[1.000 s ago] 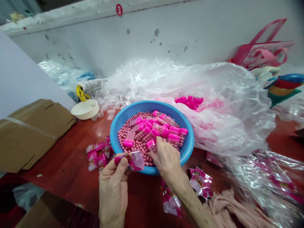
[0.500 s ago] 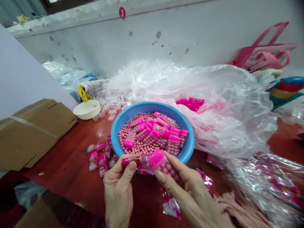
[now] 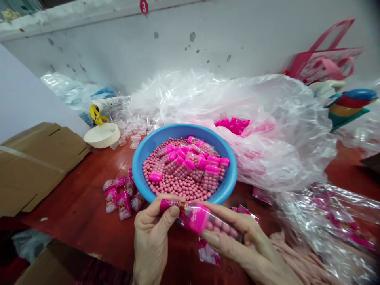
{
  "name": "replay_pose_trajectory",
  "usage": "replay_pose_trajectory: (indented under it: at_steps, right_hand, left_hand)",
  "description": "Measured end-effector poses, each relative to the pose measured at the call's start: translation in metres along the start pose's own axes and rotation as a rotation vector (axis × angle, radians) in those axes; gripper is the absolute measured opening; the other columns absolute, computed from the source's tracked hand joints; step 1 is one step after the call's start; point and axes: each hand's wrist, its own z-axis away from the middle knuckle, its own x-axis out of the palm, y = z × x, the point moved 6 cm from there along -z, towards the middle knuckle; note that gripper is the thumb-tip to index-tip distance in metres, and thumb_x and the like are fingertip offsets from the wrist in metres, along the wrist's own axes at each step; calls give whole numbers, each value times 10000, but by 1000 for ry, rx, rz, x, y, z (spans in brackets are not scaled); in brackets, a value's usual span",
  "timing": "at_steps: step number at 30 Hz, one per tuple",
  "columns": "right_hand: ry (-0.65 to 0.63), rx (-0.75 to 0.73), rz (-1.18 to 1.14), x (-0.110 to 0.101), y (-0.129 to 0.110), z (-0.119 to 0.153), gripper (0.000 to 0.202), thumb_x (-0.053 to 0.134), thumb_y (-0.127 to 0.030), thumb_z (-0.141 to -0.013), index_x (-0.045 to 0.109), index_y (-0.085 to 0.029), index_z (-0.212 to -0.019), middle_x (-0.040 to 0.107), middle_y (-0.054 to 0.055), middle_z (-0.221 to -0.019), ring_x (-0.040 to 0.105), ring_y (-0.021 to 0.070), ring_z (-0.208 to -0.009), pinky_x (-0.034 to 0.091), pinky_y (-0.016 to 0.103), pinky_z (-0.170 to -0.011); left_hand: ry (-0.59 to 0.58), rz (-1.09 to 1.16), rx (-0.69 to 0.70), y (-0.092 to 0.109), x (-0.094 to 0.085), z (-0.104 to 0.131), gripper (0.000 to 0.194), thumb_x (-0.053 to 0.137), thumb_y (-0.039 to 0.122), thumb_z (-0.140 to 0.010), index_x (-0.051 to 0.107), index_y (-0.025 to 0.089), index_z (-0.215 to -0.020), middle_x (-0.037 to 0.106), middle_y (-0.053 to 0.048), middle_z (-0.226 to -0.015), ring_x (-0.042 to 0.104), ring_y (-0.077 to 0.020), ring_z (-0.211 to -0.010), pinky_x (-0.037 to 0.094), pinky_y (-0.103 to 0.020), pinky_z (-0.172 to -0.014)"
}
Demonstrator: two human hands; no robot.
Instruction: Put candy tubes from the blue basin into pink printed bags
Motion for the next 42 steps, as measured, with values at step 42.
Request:
replay_pose_trajectory:
  at_steps: [42]
  right_hand:
    - [275,-274,13,19,46,7,531,690,-296,-809,542,-301,-1319,744,-17,-1080,733,149,-853,565,156,-744]
  left_hand:
    - [71,415,-408,-31,31,24,145,854,229,-580,784,247,-707,770,-23,-677,706,-172,-627,567,-311,-751]
